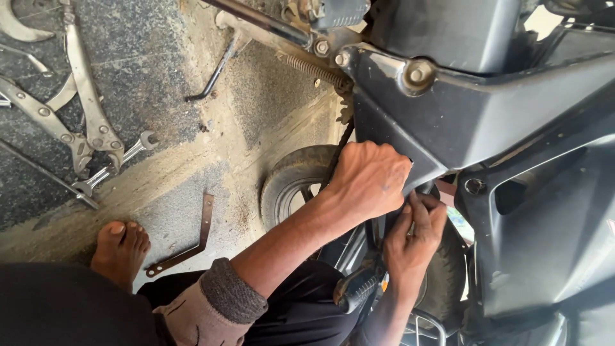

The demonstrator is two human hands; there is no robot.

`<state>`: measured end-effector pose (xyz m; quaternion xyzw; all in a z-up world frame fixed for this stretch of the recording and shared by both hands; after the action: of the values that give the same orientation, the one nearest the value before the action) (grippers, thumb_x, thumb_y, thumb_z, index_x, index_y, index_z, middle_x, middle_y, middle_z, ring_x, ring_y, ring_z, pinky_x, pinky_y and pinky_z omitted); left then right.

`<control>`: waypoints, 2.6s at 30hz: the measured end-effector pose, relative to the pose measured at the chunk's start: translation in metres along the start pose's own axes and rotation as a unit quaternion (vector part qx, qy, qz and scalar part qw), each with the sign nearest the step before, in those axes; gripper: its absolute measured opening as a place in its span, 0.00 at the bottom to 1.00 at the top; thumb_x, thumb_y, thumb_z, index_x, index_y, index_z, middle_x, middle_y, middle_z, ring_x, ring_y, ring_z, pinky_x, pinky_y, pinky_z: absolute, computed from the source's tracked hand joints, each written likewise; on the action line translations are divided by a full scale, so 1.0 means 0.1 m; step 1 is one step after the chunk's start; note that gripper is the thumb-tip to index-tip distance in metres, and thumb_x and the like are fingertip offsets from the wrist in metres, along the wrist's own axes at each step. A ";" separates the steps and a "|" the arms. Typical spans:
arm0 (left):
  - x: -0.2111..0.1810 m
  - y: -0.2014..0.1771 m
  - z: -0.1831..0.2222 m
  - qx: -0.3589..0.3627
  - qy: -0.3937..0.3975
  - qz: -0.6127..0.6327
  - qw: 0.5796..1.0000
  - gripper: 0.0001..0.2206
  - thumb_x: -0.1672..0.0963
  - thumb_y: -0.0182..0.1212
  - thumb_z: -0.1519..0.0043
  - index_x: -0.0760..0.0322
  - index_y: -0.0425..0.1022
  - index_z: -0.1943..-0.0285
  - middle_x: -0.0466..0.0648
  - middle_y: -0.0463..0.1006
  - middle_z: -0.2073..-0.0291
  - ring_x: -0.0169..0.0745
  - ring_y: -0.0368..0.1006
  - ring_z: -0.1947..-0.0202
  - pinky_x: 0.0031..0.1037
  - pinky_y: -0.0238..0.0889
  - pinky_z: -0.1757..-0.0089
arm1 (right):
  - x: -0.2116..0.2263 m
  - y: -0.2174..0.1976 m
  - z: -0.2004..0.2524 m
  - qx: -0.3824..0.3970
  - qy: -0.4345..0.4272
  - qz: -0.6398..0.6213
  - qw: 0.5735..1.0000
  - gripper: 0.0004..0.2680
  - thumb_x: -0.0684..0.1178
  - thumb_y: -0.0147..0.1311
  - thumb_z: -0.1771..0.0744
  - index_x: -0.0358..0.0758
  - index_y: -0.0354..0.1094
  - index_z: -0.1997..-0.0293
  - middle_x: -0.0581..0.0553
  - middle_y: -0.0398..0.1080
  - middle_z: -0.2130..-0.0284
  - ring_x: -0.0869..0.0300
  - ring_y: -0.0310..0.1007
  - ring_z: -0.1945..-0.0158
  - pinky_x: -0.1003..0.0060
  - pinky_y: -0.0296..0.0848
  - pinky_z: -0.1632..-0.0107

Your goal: The person crouches beside a scooter and works on its lower body panel, using their fingers to loosen and remove fasteners from the panel edge near the footrest and wheel. They hold the panel steady with one hand while turning the fasteners with the other, continuing this work throughout the clip.

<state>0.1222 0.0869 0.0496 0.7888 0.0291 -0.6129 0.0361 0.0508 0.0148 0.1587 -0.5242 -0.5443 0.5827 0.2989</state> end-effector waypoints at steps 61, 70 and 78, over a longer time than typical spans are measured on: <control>-0.05 -0.03 -0.09 0.057 0.003 -0.051 0.997 0.05 0.59 0.67 0.55 0.64 0.76 0.81 0.46 0.70 0.91 0.34 0.65 0.90 0.31 0.52 0.83 | -0.73 0.24 0.21 0.089 0.274 -0.400 0.870 0.28 0.63 0.58 0.34 0.24 0.65 0.38 0.37 0.78 0.59 0.57 0.77 0.56 0.65 0.72 0.47; -0.07 -0.19 -0.09 0.043 -0.006 0.005 0.999 0.04 0.57 0.67 0.54 0.63 0.82 0.76 0.56 0.76 0.85 0.50 0.75 0.85 0.39 0.62 0.81 | -0.78 0.17 0.21 0.046 0.267 -0.301 0.914 0.21 0.57 0.57 0.32 0.24 0.71 0.43 0.43 0.77 0.57 0.63 0.73 0.53 0.68 0.70 0.45; -0.06 -0.19 -0.08 0.042 -0.007 0.003 0.999 0.03 0.59 0.66 0.58 0.63 0.82 0.77 0.55 0.74 0.87 0.48 0.72 0.87 0.36 0.56 0.83 | -0.70 0.19 0.21 0.065 0.243 -0.399 0.882 0.22 0.60 0.52 0.31 0.25 0.71 0.42 0.40 0.77 0.62 0.60 0.75 0.60 0.68 0.71 0.53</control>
<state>0.1271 0.1068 0.0569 0.7851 0.0010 -0.6193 0.0047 0.0545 -0.0602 0.1572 -0.3674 -0.5788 0.3025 0.6622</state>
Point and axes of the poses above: each hand's wrist, its own z-axis away from the middle knuckle, its own y-axis out of the palm, x = y × z, the point moved 7 cm from there along -z, towards the middle knuckle
